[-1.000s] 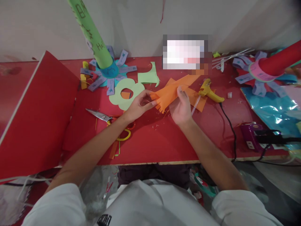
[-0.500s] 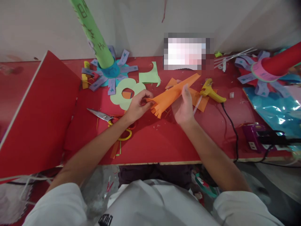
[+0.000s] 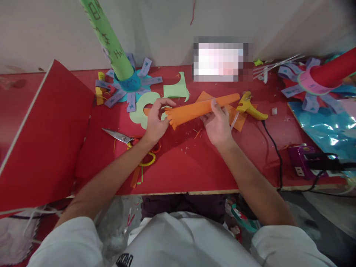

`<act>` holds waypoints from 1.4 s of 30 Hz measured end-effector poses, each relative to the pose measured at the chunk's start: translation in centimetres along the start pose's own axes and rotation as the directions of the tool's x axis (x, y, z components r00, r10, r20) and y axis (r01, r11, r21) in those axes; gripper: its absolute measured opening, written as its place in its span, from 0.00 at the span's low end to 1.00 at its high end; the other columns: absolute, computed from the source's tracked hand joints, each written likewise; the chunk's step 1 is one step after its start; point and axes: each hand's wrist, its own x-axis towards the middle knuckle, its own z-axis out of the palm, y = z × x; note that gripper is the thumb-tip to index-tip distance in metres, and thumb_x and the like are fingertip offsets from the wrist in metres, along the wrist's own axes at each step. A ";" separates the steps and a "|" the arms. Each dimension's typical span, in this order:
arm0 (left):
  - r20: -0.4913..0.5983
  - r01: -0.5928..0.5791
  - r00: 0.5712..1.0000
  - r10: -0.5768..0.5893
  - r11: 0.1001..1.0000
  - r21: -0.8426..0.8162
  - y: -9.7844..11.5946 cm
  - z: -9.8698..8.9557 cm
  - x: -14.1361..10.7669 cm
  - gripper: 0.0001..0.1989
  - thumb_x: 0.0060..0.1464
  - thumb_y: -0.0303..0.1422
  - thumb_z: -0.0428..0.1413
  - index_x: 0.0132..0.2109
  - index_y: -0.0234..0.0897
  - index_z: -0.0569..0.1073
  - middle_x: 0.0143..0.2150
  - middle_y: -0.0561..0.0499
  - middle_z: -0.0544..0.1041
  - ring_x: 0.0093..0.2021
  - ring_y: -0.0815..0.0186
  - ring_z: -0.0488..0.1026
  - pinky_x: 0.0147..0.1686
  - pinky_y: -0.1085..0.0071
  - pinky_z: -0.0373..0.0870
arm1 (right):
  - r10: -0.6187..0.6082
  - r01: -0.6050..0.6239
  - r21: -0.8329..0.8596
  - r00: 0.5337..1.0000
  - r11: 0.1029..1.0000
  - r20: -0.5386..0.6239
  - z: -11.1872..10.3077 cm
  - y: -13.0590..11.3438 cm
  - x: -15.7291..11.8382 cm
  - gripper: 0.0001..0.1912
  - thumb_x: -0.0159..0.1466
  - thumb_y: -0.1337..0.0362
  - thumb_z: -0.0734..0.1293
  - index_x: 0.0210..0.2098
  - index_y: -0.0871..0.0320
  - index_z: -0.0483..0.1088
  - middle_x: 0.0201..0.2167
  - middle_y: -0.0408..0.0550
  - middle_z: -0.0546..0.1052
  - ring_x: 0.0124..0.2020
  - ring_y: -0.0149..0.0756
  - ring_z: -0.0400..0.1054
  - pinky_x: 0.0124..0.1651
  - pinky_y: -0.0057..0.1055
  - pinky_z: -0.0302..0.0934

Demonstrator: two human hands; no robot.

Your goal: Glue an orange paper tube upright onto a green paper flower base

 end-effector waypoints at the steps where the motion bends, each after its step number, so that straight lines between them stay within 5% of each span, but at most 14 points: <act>1: -0.063 -0.010 0.998 0.012 0.999 0.031 -0.1 -0.1 0.0 0.29 0.58 0.60 0.71 0.50 0.44 0.75 0.50 0.47 0.78 0.50 0.59 0.78 0.53 0.60 0.78 | -0.001 0.001 0.005 1.000 1.000 -0.015 0.1 0.1 -0.1 0.24 0.59 0.41 0.82 0.43 0.46 0.74 0.48 0.43 0.83 0.52 0.43 0.80 0.52 0.45 0.78; 6: -0.256 0.004 0.966 0.026 0.993 0.116 -1.0 -0.8 0.1 0.23 0.63 0.54 0.70 0.54 0.50 0.72 0.55 0.49 0.75 0.52 0.59 0.75 0.52 0.61 0.76 | 0.013 -0.013 -0.013 1.000 1.000 -0.002 -0.1 0.5 0.1 0.24 0.59 0.43 0.83 0.41 0.47 0.72 0.45 0.42 0.82 0.49 0.42 0.79 0.50 0.45 0.80; 14: -0.344 0.100 0.926 -0.159 0.978 -0.185 -1.1 -0.4 0.2 0.24 0.63 0.56 0.69 0.43 0.45 0.69 0.34 0.57 0.66 0.27 0.71 0.65 0.26 0.73 0.65 | -0.019 0.022 0.058 0.999 0.998 -0.044 0.2 -0.5 0.0 0.23 0.57 0.43 0.83 0.44 0.44 0.75 0.49 0.40 0.83 0.54 0.42 0.80 0.54 0.42 0.80; 23: -0.253 0.196 0.920 -0.298 0.912 -0.361 -0.3 0.2 0.0 0.22 0.57 0.53 0.74 0.40 0.42 0.77 0.39 0.54 0.76 0.33 0.70 0.72 0.31 0.76 0.70 | -0.093 0.094 -0.011 0.991 0.995 0.093 1.4 -0.8 -1.0 0.27 0.58 0.42 0.83 0.50 0.44 0.76 0.52 0.45 0.82 0.58 0.45 0.78 0.56 0.46 0.81; 31: -0.272 0.206 0.898 -0.347 0.876 -0.436 -0.9 0.0 0.2 0.19 0.54 0.46 0.76 0.42 0.44 0.79 0.43 0.53 0.79 0.41 0.68 0.78 0.37 0.77 0.74 | -0.165 0.187 -0.081 0.959 0.979 0.229 1.8 -0.8 -1.5 0.24 0.61 0.43 0.83 0.49 0.42 0.76 0.54 0.45 0.82 0.63 0.50 0.77 0.69 0.57 0.74; 36: -0.251 0.301 0.858 -0.448 0.834 -0.462 -0.2 0.2 0.0 0.21 0.59 0.51 0.73 0.43 0.43 0.76 0.46 0.50 0.80 0.50 0.61 0.81 0.42 0.73 0.77 | -0.221 0.257 -0.111 0.940 0.960 0.261 1.8 -0.6 -1.5 0.23 0.62 0.43 0.82 0.51 0.42 0.77 0.54 0.46 0.81 0.63 0.49 0.77 0.72 0.56 0.72; 42: -0.216 0.374 0.829 -0.515 0.799 -0.471 0.6 0.4 0.2 0.13 0.68 0.47 0.64 0.45 0.43 0.75 0.51 0.47 0.82 0.48 0.61 0.81 0.39 0.73 0.77 | -0.267 0.307 -0.095 0.916 0.947 0.301 1.9 -0.7 -1.6 0.20 0.65 0.45 0.81 0.51 0.42 0.77 0.54 0.45 0.80 0.62 0.47 0.77 0.74 0.56 0.70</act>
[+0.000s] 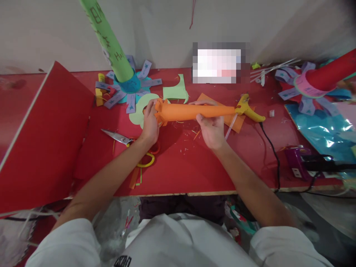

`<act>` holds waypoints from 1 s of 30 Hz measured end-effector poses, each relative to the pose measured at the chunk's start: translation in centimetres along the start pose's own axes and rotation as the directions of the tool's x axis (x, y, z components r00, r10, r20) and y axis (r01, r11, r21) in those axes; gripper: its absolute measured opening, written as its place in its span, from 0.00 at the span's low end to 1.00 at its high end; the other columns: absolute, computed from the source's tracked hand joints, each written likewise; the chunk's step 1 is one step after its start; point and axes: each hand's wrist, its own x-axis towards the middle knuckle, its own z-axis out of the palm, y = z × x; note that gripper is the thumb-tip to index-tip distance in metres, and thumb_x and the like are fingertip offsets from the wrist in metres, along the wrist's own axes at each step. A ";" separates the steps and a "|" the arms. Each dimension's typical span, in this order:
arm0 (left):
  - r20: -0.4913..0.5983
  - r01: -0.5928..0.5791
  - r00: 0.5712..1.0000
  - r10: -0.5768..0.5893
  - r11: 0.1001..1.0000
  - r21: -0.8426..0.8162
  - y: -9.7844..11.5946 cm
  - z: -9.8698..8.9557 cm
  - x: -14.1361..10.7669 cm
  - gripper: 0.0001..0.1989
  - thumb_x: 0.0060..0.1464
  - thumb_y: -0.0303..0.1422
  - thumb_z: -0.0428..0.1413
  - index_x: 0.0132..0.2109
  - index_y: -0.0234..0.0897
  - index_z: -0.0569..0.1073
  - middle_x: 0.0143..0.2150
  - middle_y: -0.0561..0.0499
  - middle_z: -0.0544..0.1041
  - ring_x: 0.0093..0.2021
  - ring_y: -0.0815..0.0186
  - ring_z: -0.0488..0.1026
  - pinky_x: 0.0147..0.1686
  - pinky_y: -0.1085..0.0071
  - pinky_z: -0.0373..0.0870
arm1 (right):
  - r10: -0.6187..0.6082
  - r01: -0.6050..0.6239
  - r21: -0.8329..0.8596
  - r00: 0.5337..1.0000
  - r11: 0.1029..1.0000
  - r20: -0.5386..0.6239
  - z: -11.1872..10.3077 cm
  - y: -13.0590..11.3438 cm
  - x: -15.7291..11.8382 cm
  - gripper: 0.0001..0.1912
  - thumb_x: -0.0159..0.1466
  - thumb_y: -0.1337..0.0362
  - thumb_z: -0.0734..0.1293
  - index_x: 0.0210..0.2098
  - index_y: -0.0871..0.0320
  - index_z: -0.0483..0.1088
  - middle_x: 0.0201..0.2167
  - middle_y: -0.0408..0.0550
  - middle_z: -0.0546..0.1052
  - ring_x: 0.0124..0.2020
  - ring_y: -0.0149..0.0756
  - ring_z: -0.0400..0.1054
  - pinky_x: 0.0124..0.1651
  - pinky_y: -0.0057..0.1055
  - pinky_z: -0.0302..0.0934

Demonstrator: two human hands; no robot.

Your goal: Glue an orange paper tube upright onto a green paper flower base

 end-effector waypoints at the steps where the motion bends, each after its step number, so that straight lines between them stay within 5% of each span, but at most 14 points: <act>1: 0.012 0.016 1.000 -0.016 1.000 -0.001 0.1 0.0 0.0 0.12 0.70 0.46 0.62 0.46 0.43 0.76 0.53 0.46 0.83 0.49 0.61 0.81 0.40 0.72 0.78 | -0.007 0.007 -0.001 1.000 1.000 0.007 0.0 0.0 0.0 0.19 0.66 0.46 0.80 0.52 0.42 0.77 0.54 0.45 0.80 0.62 0.47 0.77 0.74 0.56 0.70; 11: 0.246 0.116 0.965 -0.094 0.990 -0.076 1.2 0.6 -0.1 0.22 0.77 0.51 0.49 0.52 0.41 0.80 0.59 0.43 0.85 0.75 0.51 0.73 0.69 0.57 0.78 | -0.022 0.026 -0.092 0.999 0.995 0.043 0.0 -0.1 -0.5 0.20 0.67 0.44 0.79 0.53 0.42 0.77 0.56 0.45 0.80 0.64 0.48 0.76 0.74 0.56 0.71; 21: 0.329 0.179 0.935 -0.131 0.976 -0.121 1.6 0.8 -0.2 0.25 0.73 0.56 0.54 0.55 0.42 0.80 0.62 0.42 0.83 0.72 0.48 0.76 0.60 0.57 0.84 | 0.064 -0.065 -0.024 0.997 0.998 -0.031 0.3 -0.8 -0.3 0.24 0.62 0.40 0.81 0.50 0.41 0.77 0.56 0.46 0.80 0.65 0.50 0.75 0.75 0.59 0.69; 25: 0.152 0.011 0.988 0.005 0.995 -0.098 0.4 -0.5 0.7 0.21 0.65 0.55 0.65 0.51 0.44 0.79 0.60 0.45 0.82 0.65 0.53 0.79 0.56 0.62 0.81 | 0.127 -0.122 0.052 0.987 0.991 -0.101 -0.1 -0.9 0.0 0.24 0.60 0.40 0.82 0.49 0.41 0.77 0.55 0.44 0.80 0.61 0.47 0.76 0.65 0.53 0.77; 28: -0.063 -0.155 0.986 0.153 0.988 -0.026 -0.4 -1.7 1.6 0.19 0.59 0.48 0.73 0.43 0.45 0.75 0.42 0.52 0.80 0.44 0.65 0.80 0.45 0.70 0.77 | 0.159 -0.154 0.053 0.979 0.987 -0.127 -0.7 -0.7 0.2 0.25 0.61 0.39 0.81 0.51 0.42 0.77 0.55 0.45 0.80 0.56 0.45 0.77 0.54 0.45 0.81; 30: -0.117 -0.159 0.980 0.159 0.987 0.006 -0.7 -2.1 1.9 0.19 0.61 0.47 0.72 0.38 0.44 0.72 0.32 0.56 0.72 0.31 0.69 0.72 0.34 0.72 0.71 | 0.174 -0.171 0.031 0.974 0.985 -0.146 -1.0 -0.5 0.3 0.26 0.61 0.38 0.80 0.52 0.42 0.77 0.55 0.45 0.80 0.53 0.43 0.78 0.50 0.40 0.81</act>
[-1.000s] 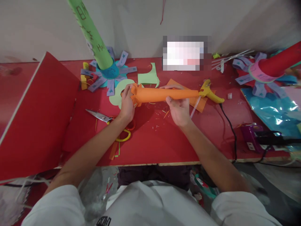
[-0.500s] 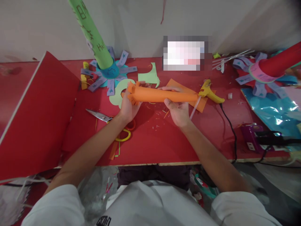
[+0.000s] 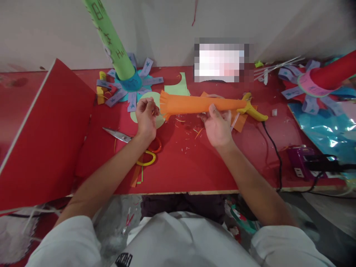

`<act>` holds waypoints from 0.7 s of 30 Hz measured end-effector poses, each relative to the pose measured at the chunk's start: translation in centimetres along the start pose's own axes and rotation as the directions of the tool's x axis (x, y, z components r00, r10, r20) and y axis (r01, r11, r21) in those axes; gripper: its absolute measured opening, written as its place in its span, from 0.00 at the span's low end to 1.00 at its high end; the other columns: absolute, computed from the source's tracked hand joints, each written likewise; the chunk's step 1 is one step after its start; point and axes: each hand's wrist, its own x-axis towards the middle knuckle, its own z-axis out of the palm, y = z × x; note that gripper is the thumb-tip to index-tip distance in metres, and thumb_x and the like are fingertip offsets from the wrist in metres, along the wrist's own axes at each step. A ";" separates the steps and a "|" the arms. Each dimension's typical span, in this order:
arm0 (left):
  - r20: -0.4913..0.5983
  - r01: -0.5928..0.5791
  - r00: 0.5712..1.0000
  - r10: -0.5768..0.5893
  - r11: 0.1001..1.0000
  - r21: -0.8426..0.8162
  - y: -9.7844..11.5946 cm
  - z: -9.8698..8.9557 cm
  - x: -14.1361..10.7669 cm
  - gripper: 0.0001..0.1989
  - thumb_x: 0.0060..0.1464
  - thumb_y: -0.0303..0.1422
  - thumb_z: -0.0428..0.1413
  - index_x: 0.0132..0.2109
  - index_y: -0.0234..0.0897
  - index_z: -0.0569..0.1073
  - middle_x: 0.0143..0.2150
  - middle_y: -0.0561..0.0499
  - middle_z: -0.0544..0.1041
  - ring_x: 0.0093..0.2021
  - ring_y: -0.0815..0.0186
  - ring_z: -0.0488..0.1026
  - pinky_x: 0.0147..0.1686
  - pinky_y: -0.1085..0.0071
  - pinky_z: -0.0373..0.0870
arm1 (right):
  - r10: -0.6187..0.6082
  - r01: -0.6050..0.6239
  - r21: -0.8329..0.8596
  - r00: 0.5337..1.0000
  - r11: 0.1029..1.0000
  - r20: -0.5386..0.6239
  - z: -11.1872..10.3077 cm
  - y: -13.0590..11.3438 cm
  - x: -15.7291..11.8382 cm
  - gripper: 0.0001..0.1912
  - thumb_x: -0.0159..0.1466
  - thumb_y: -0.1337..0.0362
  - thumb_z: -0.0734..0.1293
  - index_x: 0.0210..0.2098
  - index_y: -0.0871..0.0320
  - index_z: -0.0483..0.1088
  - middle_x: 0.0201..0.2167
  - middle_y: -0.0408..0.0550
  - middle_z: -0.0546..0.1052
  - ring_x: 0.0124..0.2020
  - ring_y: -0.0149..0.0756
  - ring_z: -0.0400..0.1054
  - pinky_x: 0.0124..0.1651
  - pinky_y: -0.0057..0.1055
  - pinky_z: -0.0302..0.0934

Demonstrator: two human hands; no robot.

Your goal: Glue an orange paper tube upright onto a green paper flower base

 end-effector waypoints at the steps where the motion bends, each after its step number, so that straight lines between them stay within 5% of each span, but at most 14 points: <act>1: 0.009 0.015 1.000 -0.015 1.000 0.007 0.0 0.0 -0.1 0.19 0.62 0.47 0.72 0.37 0.44 0.71 0.30 0.57 0.70 0.28 0.69 0.69 0.30 0.71 0.67 | 0.004 -0.004 -0.004 1.000 1.000 -0.010 -0.1 0.1 0.0 0.27 0.61 0.38 0.80 0.52 0.42 0.77 0.54 0.45 0.79 0.52 0.42 0.78 0.48 0.39 0.80; 8: 0.199 -0.018 0.980 0.020 1.000 -0.012 0.8 1.6 -1.6 0.20 0.49 0.41 0.79 0.39 0.45 0.76 0.37 0.55 0.78 0.36 0.69 0.76 0.33 0.75 0.74 | 0.004 -0.004 0.003 1.000 1.000 0.024 0.4 0.4 -0.1 0.30 0.60 0.37 0.81 0.54 0.42 0.77 0.53 0.47 0.79 0.53 0.44 0.77 0.49 0.41 0.80; 21: 0.177 0.112 0.978 -0.114 0.993 0.019 0.6 1.7 -1.9 0.17 0.51 0.39 0.76 0.44 0.46 0.78 0.45 0.51 0.83 0.39 0.65 0.78 0.32 0.76 0.72 | -0.077 0.078 -0.094 0.997 0.992 0.020 0.8 0.5 -0.6 0.24 0.63 0.41 0.81 0.52 0.41 0.77 0.57 0.46 0.78 0.55 0.46 0.76 0.55 0.46 0.82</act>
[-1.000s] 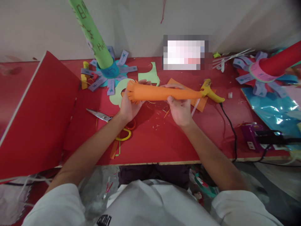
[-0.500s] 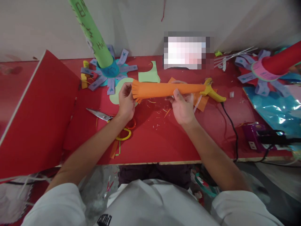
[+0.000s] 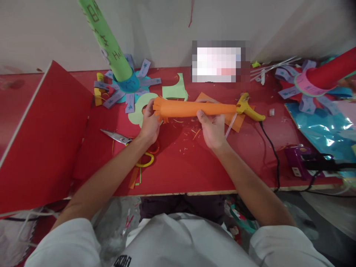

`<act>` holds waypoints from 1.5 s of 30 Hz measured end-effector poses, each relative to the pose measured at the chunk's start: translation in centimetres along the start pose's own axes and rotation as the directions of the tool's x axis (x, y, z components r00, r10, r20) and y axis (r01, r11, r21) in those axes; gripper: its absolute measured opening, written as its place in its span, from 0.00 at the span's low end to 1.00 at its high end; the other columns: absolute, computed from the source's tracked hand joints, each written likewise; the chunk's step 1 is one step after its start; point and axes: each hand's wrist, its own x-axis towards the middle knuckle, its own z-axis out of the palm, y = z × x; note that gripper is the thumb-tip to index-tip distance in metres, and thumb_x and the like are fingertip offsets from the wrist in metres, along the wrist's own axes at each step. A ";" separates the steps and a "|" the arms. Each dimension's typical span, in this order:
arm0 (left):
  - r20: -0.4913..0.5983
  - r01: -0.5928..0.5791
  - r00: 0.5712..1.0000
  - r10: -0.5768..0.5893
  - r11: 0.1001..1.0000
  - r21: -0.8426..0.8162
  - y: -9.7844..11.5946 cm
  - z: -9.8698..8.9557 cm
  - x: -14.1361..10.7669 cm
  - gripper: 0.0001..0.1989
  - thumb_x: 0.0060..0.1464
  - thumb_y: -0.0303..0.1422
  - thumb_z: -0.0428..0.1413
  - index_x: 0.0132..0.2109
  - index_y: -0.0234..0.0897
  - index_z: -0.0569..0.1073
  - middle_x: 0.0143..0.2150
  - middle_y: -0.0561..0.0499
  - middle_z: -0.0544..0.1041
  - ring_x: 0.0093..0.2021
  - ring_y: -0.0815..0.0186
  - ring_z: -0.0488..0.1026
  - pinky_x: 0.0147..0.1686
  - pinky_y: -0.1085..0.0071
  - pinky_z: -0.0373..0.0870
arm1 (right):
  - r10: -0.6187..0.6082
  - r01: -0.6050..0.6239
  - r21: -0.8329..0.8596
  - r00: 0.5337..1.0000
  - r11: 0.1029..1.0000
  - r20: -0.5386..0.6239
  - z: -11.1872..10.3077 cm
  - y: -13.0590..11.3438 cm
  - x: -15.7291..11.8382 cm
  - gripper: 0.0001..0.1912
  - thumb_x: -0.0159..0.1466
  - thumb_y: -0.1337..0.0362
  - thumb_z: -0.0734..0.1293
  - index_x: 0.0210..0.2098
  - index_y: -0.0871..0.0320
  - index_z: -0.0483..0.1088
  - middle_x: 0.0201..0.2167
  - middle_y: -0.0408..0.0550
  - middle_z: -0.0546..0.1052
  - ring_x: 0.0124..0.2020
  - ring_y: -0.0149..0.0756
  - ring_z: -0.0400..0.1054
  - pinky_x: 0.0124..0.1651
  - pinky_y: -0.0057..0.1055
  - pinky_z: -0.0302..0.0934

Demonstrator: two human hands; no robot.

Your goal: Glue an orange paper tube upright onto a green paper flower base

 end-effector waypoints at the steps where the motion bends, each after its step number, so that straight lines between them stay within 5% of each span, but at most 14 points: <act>1: 0.001 0.002 1.000 -0.002 1.000 -0.002 0.0 0.0 0.0 0.18 0.51 0.40 0.76 0.44 0.46 0.79 0.46 0.51 0.83 0.40 0.65 0.78 0.32 0.76 0.72 | 0.007 -0.007 0.005 1.000 1.000 -0.001 0.0 0.0 0.0 0.25 0.62 0.40 0.81 0.52 0.41 0.77 0.58 0.45 0.78 0.56 0.46 0.76 0.54 0.45 0.82; 6: 0.007 -0.019 1.000 0.019 1.000 -0.025 -0.3 -0.3 0.4 0.18 0.53 0.41 0.75 0.47 0.46 0.78 0.49 0.51 0.82 0.47 0.63 0.81 0.39 0.74 0.75 | -0.012 0.012 0.027 1.000 1.000 -0.005 -0.2 0.2 -0.1 0.22 0.63 0.43 0.82 0.51 0.40 0.76 0.58 0.42 0.77 0.52 0.41 0.77 0.48 0.40 0.82; 12: 0.020 0.007 1.000 -0.007 1.000 -0.003 -0.2 -0.4 0.5 0.12 0.56 0.33 0.71 0.45 0.46 0.78 0.47 0.51 0.83 0.42 0.64 0.82 0.37 0.71 0.76 | -0.026 0.025 -0.033 1.000 0.999 -0.012 -0.2 0.1 0.0 0.21 0.64 0.42 0.80 0.50 0.41 0.75 0.56 0.44 0.77 0.50 0.45 0.77 0.44 0.44 0.80; 21: 0.055 0.101 0.994 -0.099 0.994 -0.048 0.0 -0.5 0.5 0.09 0.60 0.33 0.66 0.47 0.45 0.81 0.55 0.48 0.86 0.52 0.59 0.84 0.40 0.72 0.79 | 0.020 -0.020 0.022 1.000 1.000 0.017 0.1 0.0 -0.1 0.23 0.62 0.43 0.82 0.49 0.44 0.78 0.52 0.43 0.79 0.40 0.34 0.75 0.41 0.34 0.80; 29: 0.097 0.119 0.989 -0.109 0.986 -0.113 0.5 0.5 0.5 0.09 0.64 0.37 0.63 0.49 0.41 0.82 0.59 0.44 0.85 0.68 0.55 0.79 0.60 0.68 0.80 | 0.010 -0.010 0.001 1.000 1.000 0.024 0.3 -0.2 -0.3 0.21 0.62 0.44 0.82 0.48 0.44 0.79 0.53 0.44 0.79 0.42 0.34 0.76 0.42 0.33 0.81; 36: 0.124 0.184 0.977 -0.172 0.979 -0.093 0.7 0.4 0.6 0.11 0.72 0.37 0.54 0.51 0.44 0.82 0.63 0.47 0.84 0.69 0.57 0.78 0.61 0.66 0.82 | -0.001 0.002 -0.010 0.999 1.000 0.054 0.1 -0.2 -0.3 0.20 0.64 0.45 0.81 0.50 0.44 0.79 0.55 0.45 0.77 0.43 0.36 0.75 0.43 0.36 0.81; 45: 0.183 0.204 0.964 -0.192 0.978 -0.050 1.7 0.6 -0.4 0.25 0.80 0.48 0.42 0.61 0.43 0.80 0.72 0.48 0.79 0.80 0.53 0.67 0.80 0.54 0.66 | -0.031 0.041 -0.075 0.991 0.996 0.128 0.4 -0.2 -0.5 0.22 0.66 0.42 0.79 0.51 0.46 0.76 0.54 0.47 0.78 0.44 0.37 0.74 0.44 0.37 0.82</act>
